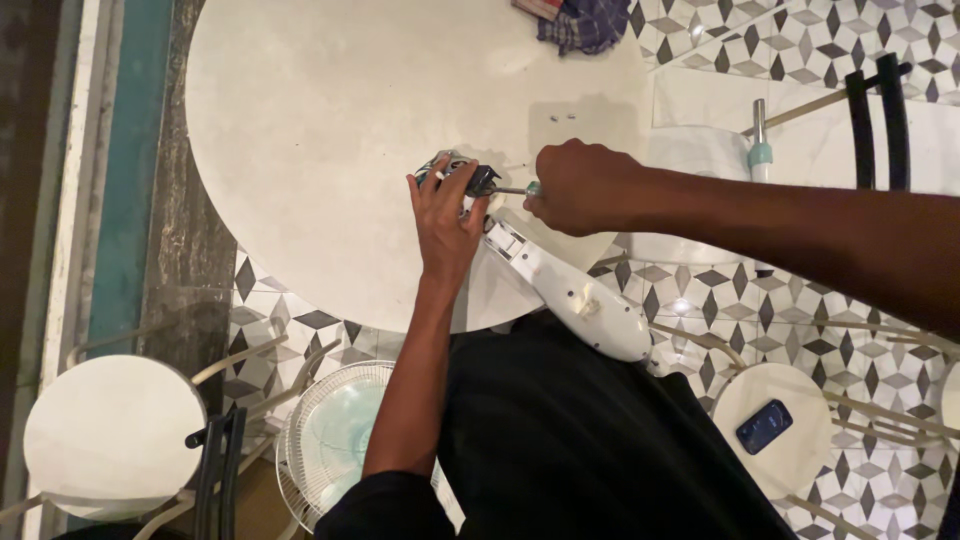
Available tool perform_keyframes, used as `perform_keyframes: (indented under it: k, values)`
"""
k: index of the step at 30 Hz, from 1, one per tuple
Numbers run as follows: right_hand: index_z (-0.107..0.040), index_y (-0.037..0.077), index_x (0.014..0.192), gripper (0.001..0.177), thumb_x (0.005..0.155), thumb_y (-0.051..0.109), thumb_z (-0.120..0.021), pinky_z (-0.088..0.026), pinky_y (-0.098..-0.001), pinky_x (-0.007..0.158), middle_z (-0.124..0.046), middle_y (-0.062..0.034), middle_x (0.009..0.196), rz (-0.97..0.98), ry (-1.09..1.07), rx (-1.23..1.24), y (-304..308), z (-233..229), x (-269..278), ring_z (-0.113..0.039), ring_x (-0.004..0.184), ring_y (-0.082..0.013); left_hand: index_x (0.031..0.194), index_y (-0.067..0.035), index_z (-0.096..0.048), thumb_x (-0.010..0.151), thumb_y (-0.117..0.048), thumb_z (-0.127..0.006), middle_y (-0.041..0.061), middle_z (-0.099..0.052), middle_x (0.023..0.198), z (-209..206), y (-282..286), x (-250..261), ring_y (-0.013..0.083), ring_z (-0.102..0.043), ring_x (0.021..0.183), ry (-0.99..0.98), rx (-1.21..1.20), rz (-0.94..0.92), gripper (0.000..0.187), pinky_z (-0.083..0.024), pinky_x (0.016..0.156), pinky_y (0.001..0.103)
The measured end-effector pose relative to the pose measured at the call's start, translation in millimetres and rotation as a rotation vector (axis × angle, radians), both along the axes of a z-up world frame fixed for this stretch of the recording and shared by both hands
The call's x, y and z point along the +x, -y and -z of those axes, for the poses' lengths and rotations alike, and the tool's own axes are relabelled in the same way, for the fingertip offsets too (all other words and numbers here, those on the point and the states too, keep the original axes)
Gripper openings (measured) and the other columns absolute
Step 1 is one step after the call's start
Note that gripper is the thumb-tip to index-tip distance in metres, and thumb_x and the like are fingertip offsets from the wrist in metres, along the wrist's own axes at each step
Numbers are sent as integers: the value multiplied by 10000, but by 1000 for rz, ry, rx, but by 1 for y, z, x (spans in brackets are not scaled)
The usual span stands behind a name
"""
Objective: The person assembles a white pedestal fan on a round table. They use a screwdriver to attach the motor housing to the fan base, then fit the fan head cover over the motor and secure it by hand.
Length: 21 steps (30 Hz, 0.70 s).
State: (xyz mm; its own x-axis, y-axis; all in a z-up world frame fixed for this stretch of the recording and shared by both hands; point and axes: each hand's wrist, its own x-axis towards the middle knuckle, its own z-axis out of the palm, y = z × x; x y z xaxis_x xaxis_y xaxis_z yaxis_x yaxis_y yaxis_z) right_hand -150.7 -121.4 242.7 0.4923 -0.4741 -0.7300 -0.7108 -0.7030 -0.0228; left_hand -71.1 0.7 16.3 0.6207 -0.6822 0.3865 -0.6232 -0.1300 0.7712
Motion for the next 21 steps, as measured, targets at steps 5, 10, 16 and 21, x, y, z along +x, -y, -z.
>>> perform_keyframes:
  k: [5, 10, 16, 21]
  values:
    - [-726, 23, 1063, 365, 959, 355, -618, -579, -512, 819, -727, -206, 1029, -249, 51, -34, -5, -13, 9, -727, 954, -393, 1287, -94, -693, 863, -133, -816, 62, -721, 1252, -8, -6, 8, 314, -544, 1373, 37, 25, 26, 443, -277, 1176, 675]
    - [-738, 46, 1033, 408, 968, 424, -597, -576, -504, 821, -739, -183, 943, -389, 40, -116, -4, -48, 8, -720, 898, -369, 1332, -118, -675, 878, -195, -824, 69, -718, 1256, -14, -11, 13, 316, -536, 1364, 44, 40, 69, 484, -303, 1149, 667]
    - [-714, 111, 1080, 491, 960, 568, -580, -566, -474, 731, -759, -144, 832, 77, 148, 28, 38, -44, -49, -733, 741, -316, 1336, -149, -676, 894, -183, -810, 63, -716, 1259, -25, -12, 18, 330, -520, 1383, -11, 114, 134, 463, -320, 1160, 640]
    - [-740, 37, 1019, 518, 933, 531, -611, -535, -424, 676, -715, -148, 791, 233, 400, 166, 73, 55, -99, -678, 734, -264, 1405, -192, -635, 887, -142, -767, 44, -686, 1351, -39, -25, 41, 327, -480, 1416, -88, 237, 302, 537, -336, 1159, 614]
